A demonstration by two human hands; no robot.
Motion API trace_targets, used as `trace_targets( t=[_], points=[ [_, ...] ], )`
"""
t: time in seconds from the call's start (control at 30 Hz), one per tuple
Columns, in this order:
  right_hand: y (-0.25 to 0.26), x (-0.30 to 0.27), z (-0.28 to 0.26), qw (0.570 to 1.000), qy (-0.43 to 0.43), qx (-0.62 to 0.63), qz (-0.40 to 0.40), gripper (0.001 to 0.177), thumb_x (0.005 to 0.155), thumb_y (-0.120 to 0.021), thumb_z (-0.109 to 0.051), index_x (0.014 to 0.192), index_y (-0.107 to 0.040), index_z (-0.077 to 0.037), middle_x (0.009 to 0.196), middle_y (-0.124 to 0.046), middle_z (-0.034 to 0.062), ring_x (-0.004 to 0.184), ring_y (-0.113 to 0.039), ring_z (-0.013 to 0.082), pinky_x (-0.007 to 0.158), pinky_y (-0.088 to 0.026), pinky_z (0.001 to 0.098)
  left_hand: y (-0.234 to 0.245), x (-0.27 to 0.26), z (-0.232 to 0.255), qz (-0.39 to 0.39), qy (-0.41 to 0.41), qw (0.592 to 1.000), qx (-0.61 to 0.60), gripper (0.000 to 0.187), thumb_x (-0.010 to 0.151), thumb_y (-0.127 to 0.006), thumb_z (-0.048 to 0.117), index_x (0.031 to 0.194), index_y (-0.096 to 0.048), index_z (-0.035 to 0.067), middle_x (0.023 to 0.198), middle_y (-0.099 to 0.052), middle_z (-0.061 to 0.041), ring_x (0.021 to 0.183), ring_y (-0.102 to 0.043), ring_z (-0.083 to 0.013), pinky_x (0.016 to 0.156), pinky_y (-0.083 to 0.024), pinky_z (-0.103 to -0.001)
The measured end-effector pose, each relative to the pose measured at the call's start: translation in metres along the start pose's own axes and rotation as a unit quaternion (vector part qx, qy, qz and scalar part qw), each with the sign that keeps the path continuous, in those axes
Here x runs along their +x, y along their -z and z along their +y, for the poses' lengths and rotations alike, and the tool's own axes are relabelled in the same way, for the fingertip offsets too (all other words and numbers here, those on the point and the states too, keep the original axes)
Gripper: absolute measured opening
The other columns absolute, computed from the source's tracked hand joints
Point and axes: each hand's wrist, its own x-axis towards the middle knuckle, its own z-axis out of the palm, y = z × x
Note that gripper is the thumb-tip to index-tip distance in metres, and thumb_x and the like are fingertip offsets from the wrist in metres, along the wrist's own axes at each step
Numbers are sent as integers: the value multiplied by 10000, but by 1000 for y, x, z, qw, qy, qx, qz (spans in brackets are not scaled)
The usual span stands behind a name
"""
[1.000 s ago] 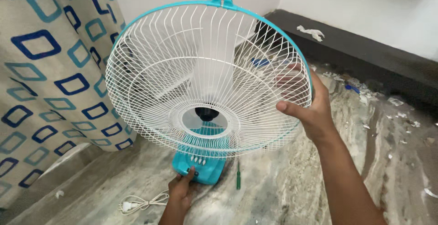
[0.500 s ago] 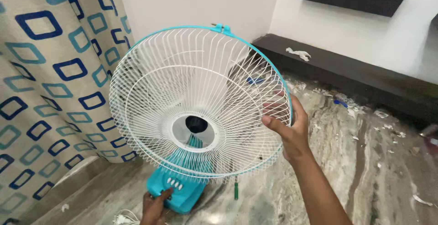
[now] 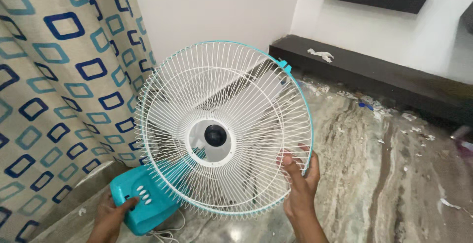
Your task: The person disassembles a table fan by first removing the front grille using a screwdriver, then detaching the fan blades from the motor shaft. The components are placed on the floor.
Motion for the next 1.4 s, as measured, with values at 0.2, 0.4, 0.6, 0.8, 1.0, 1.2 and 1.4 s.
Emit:
trace_targets(
  t=[0.2,0.4,0.6,0.8,1.0,1.2,1.4],
  points=[
    [2,-39,9,995,-77,47,37,760,770,-750,-169,1453,-418,-187,1250,-642,88,1089,-654,222,910,-553,409,43,10,39,43,54,986,152,838,684,-879,126,1409,-495,-43,1261,-670,-261,1110,-670,-371,962,-536,-506],
    [19,-72,45,976,-211,51,0,664,859,-709,-162,1465,-471,-32,1304,-654,144,1156,-659,250,989,-539,449,78,0,96,68,68,961,259,936,755,-851,151,1551,-389,-22,1334,-599,-308,1092,-671,-460,912,-572,-586],
    [35,-108,96,948,-302,96,41,601,871,-651,-164,1442,-499,-57,1353,-628,141,1198,-638,265,1006,-526,479,100,-19,125,66,113,926,355,832,833,-822,167,1551,-444,-16,1350,-634,-343,1147,-695,-469,970,-574,-591],
    [57,-139,136,968,-235,87,-13,588,909,-667,-187,1448,-471,-59,1486,-518,144,1342,-558,231,1085,-468,445,113,-22,142,100,138,903,394,893,872,-814,175,1600,-320,19,1380,-545,-361,1064,-680,-536,855,-584,-646],
    [58,-161,143,954,-289,74,18,628,890,-691,-190,1453,-439,-76,1463,-531,173,1323,-573,265,1073,-483,467,144,-29,157,22,184,892,413,647,965,-673,200,1526,-484,-63,1187,-733,-392,918,-807,-533,857,-610,-612],
    [30,-177,117,931,-355,67,58,671,870,-715,-194,1458,-407,-94,1439,-543,203,1304,-588,299,1062,-498,488,147,-27,136,53,184,899,394,640,1024,-632,296,1584,-414,78,1175,-691,-370,870,-780,-559,739,-602,-655],
    [5,-197,103,906,-412,58,82,717,851,-739,-197,1463,-376,-111,1416,-556,232,1285,-603,333,1050,-513,509,153,-5,114,92,35,827,554,659,996,-716,366,1543,-542,41,1177,-730,-316,884,-782,-482,813,-630,-576]
  ],
)
